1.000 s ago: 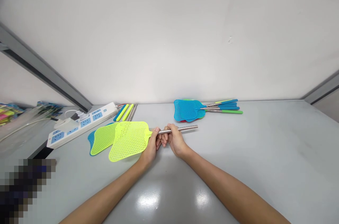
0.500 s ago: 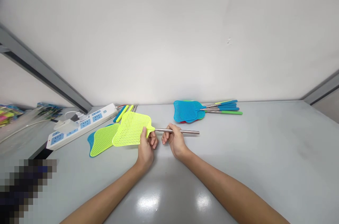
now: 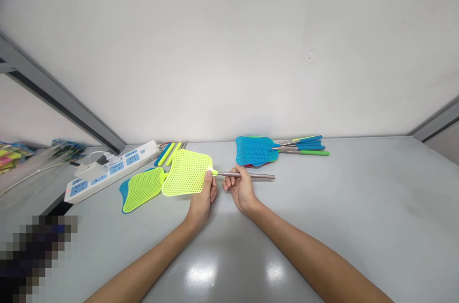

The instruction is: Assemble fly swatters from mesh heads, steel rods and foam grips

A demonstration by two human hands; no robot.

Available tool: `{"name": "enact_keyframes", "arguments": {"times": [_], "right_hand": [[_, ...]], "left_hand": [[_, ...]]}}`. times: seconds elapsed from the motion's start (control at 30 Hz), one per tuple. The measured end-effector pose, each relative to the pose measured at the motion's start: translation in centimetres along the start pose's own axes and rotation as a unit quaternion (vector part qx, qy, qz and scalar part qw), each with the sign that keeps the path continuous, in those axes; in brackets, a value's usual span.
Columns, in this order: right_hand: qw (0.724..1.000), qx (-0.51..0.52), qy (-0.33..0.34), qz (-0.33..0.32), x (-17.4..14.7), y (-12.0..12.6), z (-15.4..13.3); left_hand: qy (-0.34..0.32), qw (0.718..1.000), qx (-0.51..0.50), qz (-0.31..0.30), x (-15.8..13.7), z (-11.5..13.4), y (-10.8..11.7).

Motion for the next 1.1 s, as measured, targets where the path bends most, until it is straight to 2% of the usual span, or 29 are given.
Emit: {"name": "enact_keyframes", "arguments": {"times": [0.37,1.1], "right_hand": [[1.000,-0.011,0.014,-0.009,0.18,0.24,0.37],[1.000,-0.030,-0.003,0.001,-0.02,-0.09,0.12]], "left_hand": [[-0.006,1.000,0.003,0.005,0.07,0.20,-0.06],[-0.017,1.000,-0.018,-0.014,0.26,-0.29,0.07]]}}
Point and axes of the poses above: each hand's wrist, its own x-axis towards the middle knuckle, its own y-axis out of the back of the hand, z = x × y, the point moved 2 cm from there along x, towards the middle knuckle, and after that the axes turned 4 degrees about z, right-handed, at the moved point
